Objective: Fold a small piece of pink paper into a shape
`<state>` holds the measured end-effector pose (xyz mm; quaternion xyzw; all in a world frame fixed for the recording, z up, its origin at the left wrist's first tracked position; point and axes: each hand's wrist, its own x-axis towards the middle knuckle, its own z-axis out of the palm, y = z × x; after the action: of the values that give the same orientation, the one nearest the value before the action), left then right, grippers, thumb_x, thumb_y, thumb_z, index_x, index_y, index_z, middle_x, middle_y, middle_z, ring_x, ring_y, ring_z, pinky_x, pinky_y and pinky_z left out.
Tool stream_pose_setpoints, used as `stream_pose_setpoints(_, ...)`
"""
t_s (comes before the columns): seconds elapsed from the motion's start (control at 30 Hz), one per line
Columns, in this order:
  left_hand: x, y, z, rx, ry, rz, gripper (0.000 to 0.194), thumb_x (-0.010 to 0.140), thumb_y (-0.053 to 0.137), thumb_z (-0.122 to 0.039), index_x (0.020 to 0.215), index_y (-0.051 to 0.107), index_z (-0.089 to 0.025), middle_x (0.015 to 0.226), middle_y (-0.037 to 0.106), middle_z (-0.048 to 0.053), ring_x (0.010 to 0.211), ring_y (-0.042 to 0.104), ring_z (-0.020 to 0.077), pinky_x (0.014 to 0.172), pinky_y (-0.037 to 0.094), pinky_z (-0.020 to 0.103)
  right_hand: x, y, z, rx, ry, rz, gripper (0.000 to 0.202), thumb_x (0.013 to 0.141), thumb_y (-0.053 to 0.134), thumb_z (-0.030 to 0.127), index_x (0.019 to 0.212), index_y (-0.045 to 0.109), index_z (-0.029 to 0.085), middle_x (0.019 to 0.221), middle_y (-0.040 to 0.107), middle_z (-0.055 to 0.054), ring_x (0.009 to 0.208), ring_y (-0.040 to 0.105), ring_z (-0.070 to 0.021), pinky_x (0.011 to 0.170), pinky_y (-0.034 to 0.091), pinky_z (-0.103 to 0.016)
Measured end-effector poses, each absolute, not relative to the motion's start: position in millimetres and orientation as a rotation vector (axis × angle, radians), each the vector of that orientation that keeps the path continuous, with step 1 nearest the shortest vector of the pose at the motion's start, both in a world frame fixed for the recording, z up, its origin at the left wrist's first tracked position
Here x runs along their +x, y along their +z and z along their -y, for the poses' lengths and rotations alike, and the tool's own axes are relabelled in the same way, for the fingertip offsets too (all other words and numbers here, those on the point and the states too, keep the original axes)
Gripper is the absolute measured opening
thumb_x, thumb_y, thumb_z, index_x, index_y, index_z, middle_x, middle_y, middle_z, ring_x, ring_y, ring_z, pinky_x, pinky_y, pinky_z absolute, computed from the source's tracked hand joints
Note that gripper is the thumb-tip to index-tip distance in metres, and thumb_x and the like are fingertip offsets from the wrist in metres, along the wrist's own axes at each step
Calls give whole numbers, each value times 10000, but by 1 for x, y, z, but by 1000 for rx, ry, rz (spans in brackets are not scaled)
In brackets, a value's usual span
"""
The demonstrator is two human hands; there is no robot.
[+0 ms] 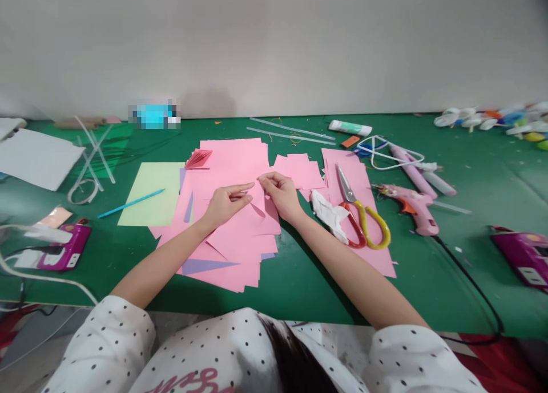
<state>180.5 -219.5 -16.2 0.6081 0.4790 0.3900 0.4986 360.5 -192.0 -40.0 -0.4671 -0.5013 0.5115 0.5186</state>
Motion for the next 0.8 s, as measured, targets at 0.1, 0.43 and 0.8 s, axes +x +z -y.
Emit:
stream_pose_setpoints(0.1,181,-17,219,1465,923,-1167,533,797,718,-294,1301,666,-130,974,779,92,677,635,93,702,525,223,360,-41,193,-1131,1206,1217,377,767,712,560,819,637,194,562,517,50,509,417,-99,506,336,-257)
stream_pose_setpoints(0.43,181,-16,219,1499,931,-1189,481,829,673,-286,1282,681,-126,903,761,81,707,636,115,715,514,240,357,-41,197,-1147,1094,1324,366,838,663,560,825,630,195,575,529,46,502,439,-98,511,345,-258)
stream_pose_setpoints(0.8,179,-14,221,1443,1044,-1189,493,836,675,-344,1274,679,-118,740,657,-5,614,492,72,614,409,209,356,-34,198,-1048,1222,1405,424,820,645,612,712,556,212,583,520,39,513,473,-103,531,413,-260)
